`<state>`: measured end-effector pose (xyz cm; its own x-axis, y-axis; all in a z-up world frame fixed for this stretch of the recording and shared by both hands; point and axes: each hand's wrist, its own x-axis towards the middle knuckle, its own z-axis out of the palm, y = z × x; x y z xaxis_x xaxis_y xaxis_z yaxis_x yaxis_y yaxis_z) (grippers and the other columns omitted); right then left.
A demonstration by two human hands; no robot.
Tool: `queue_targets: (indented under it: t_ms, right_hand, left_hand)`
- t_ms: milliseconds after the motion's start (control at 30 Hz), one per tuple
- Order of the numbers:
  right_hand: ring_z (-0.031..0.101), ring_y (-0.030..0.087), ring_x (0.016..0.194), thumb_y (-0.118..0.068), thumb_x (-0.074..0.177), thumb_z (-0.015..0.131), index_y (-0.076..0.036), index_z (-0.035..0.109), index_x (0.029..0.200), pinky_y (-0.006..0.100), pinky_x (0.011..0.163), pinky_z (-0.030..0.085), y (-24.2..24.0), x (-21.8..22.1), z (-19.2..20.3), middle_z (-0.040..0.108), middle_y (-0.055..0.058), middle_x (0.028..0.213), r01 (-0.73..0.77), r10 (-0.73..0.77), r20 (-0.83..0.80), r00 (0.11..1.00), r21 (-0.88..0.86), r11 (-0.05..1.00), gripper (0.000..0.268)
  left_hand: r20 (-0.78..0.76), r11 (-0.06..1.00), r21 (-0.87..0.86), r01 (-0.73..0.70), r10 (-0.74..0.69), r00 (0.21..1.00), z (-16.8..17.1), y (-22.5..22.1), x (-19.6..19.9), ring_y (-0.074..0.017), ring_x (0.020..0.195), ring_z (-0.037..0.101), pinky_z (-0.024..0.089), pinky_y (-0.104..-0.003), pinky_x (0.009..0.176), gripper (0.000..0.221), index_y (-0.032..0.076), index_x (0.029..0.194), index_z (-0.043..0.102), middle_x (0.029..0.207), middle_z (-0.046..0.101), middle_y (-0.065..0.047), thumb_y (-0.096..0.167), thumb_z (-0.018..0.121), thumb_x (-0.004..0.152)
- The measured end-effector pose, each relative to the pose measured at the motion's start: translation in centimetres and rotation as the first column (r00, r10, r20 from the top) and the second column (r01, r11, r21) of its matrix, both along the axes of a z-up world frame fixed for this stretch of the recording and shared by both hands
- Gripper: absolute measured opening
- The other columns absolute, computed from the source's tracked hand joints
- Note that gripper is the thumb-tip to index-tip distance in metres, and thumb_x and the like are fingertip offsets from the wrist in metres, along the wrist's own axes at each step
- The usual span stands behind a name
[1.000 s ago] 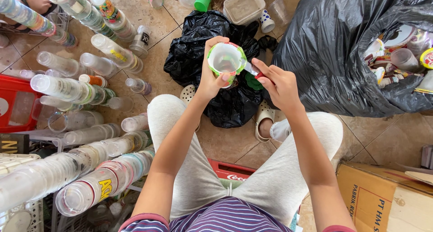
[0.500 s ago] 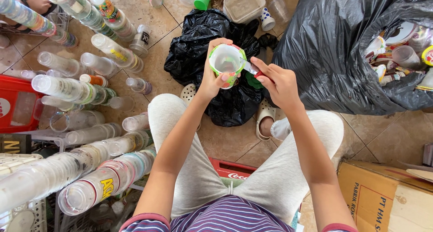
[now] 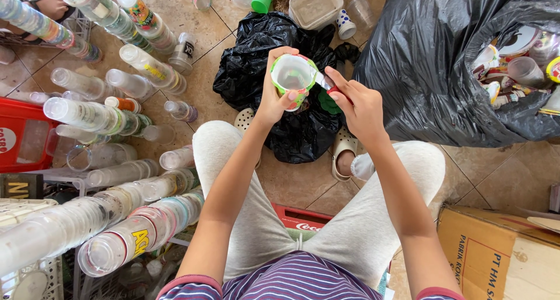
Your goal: Removing lids and labels from plastic cups using a utility knife for recycling
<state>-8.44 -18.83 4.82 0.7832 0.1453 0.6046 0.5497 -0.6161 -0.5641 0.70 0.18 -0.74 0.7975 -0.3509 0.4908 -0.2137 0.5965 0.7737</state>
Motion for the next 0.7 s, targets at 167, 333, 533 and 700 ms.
queue_targets:
  t_ms: [167, 333, 533, 700]
  right_hand:
    - [0.057, 0.028, 0.055, -0.022, 0.11, 0.056, -0.009, 0.066, 0.144, 0.033, 0.053, 0.047, 0.7, -0.3, 0.5, 0.056, 0.009, 0.073, 0.048, -0.048, -0.032, 0.998, 0.016, 0.999, 0.037]
    - [0.062, 0.041, 0.066, -0.01, 0.113, 0.05, -0.006, 0.058, 0.149, 0.048, 0.06, 0.052, -1.1, 0.9, 0.7, 0.064, 0.033, 0.084, 0.14, -0.13, -0.068, 0.989, 0.165, 0.976, 0.037]
    - [0.034, 0.008, 0.061, -0.025, 0.116, 0.045, -0.001, 0.055, 0.147, 0.022, 0.063, 0.042, -4.4, 0.0, 0.9, 0.068, 0.007, 0.134, 0.37, -0.319, -0.208, 0.925, 0.286, 0.884, 0.041]
    - [0.042, 0.006, 0.061, -0.021, 0.11, 0.046, 0.002, 0.059, 0.141, 0.02, 0.058, 0.042, -2.3, 0.0, -0.6, 0.068, 0.008, 0.134, 0.233, -0.054, -0.405, 0.913, 0.407, 0.883, 0.042]
  left_hand:
    - [0.045, 0.998, 0.031, -0.059, 0.058, 0.997, -0.4, 0.3, 0.5, -0.0166, 0.089, 0.068, 0.062, -0.031, 0.074, 0.078, 0.005, 0.136, 0.039, 0.111, 0.062, -0.014, 0.043, 0.083, 0.083]
    - [0.085, 0.997, 0.049, -0.054, 0.049, 0.995, 0.5, 0.3, -1.0, -0.0235, 0.085, 0.069, 0.064, -0.034, 0.071, 0.084, 0.005, 0.134, 0.044, 0.111, 0.062, -0.018, 0.044, 0.088, 0.074]
    - [-0.037, 0.992, 0.122, -0.014, 0.019, 0.999, 0.6, 0.4, -1.4, -0.0204, 0.106, 0.062, 0.053, -0.031, 0.093, 0.073, 0.007, 0.137, 0.041, 0.123, 0.061, -0.012, 0.035, 0.078, 0.08]
    - [-0.354, 0.988, -0.086, 0.125, -0.147, 0.924, -0.7, -0.2, 0.1, -0.0268, 0.084, 0.065, 0.056, -0.036, 0.069, 0.069, 0.002, 0.143, 0.045, 0.124, 0.063, -0.019, 0.045, 0.064, 0.092]
